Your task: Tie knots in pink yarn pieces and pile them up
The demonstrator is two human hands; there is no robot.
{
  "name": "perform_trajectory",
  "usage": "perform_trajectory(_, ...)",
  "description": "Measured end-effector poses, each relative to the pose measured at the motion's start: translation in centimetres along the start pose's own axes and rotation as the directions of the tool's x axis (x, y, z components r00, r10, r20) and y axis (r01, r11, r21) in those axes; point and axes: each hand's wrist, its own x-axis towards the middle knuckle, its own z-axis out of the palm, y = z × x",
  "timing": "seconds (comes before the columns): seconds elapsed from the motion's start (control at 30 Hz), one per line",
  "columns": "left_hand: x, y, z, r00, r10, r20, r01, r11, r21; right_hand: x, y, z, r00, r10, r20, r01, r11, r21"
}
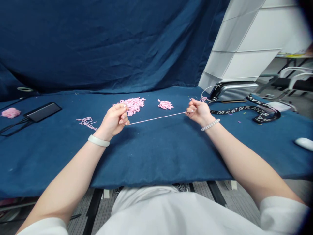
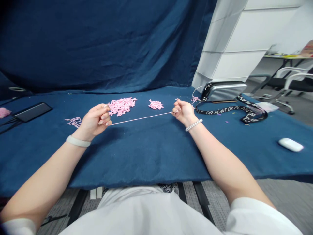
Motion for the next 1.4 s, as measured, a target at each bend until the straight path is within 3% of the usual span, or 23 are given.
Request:
perform_trajectory(0.13,-0.6,-0.5,0.8,0.998,0.000,0.059,-0.006,0.994,0.105,-0.2,-0.3,0.1,0.998,-0.064,-0.017,0.063,0.996,-0.061)
perform_trajectory(0.27,-1.1,-1.0,2.0,0.997,-0.057,0.059,0.052,0.995,0.083,-2.1,0.5,2.4,0.984,-0.164,0.066,0.172,0.974,-0.147)
perform_trajectory(0.4,-1.8,-1.9,3.1,0.987,-0.132,0.088,0.128,0.990,0.050,-5.1,1.9,5.7,0.966,-0.163,0.200,0.214,0.938,-0.272)
perform_trajectory(0.53,-2.3,-3.2,3.9,0.991,-0.105,0.086,0.106,0.994,-0.001,-7.7,3.5,8.0,0.932,-0.145,0.332,0.248,0.923,-0.295)
perform_trajectory(0.63,-2.6,-3.9,4.3,0.990,-0.120,0.079,0.125,0.990,-0.063,-8.8,4.5,9.0,0.934,-0.108,0.340,0.210,0.937,-0.279)
perform_trajectory(0.87,-3.1,-5.2,4.9,0.984,-0.169,0.058,0.173,0.982,-0.080,-9.5,5.9,9.7,0.948,-0.038,0.317,0.131,0.951,-0.280)
perform_trajectory(1.4,-3.7,-6.2,5.7,0.975,-0.131,0.179,0.160,0.975,-0.155,-10.5,6.9,10.5,0.950,0.031,0.312,0.044,0.972,-0.231)
